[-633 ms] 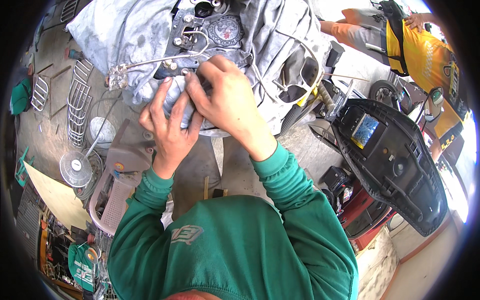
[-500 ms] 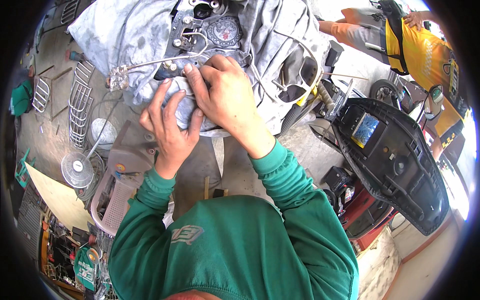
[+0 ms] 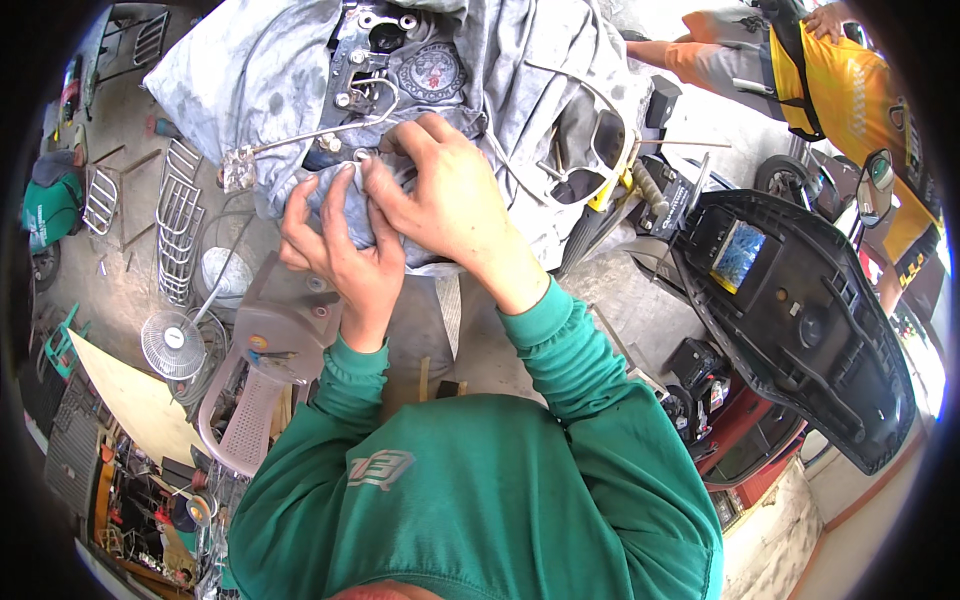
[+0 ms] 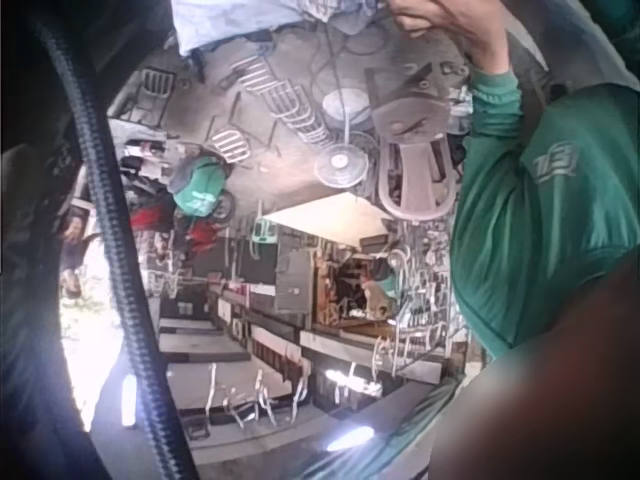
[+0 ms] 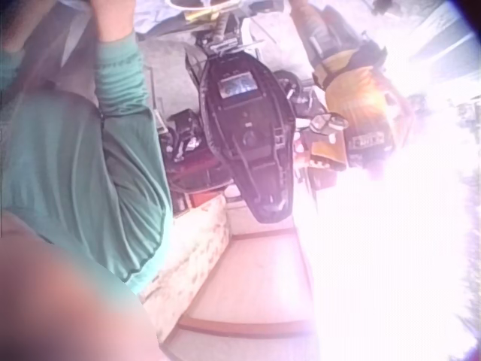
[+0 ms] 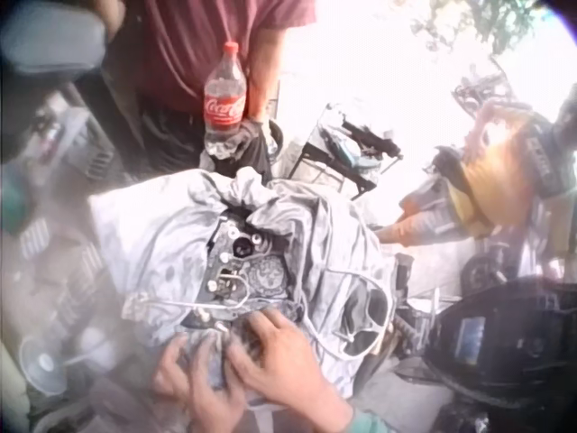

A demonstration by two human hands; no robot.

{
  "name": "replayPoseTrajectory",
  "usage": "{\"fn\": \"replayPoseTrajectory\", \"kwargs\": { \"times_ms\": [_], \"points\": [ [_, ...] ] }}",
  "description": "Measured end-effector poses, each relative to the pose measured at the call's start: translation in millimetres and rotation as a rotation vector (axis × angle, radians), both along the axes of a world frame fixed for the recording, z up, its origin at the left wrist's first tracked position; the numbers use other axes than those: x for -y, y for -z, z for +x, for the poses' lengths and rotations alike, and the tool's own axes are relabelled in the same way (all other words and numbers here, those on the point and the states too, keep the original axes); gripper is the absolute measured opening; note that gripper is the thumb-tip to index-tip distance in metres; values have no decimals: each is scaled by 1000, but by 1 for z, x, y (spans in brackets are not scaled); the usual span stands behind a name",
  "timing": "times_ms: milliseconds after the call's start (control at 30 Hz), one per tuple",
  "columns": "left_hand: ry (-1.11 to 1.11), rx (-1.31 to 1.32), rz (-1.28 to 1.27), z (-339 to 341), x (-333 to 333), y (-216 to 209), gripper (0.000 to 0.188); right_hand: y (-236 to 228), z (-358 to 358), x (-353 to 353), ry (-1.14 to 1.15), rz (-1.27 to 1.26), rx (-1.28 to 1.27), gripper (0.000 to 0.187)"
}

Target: The person positions small metal pieces on a motorcycle engine and uses a handheld welding torch to weld them in place. The person repeatedly adjusts the pieces and applies welds at multiple points on the engine assembly.

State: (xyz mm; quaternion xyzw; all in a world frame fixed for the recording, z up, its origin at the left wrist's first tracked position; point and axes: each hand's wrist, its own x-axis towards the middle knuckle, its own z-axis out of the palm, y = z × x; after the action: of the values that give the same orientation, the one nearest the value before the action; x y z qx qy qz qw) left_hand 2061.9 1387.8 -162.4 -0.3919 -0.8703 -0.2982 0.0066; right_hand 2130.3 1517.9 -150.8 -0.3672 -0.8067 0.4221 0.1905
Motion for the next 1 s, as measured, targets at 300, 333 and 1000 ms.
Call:
{"fn": "replayPoseTrajectory", "kwargs": {
  "times_ms": [300,333,1000],
  "points": [
    [-4,-40,-14,-5,-5,2,28,9,3,-3,-37,-9,18,27],
    [-18,-44,-36,-3,-6,2,28,8,4,-4,-18,-59,5,25],
    [40,-122,222,8,-4,-25,42,9,-3,2,-19,119,99,32]
  ]
}}
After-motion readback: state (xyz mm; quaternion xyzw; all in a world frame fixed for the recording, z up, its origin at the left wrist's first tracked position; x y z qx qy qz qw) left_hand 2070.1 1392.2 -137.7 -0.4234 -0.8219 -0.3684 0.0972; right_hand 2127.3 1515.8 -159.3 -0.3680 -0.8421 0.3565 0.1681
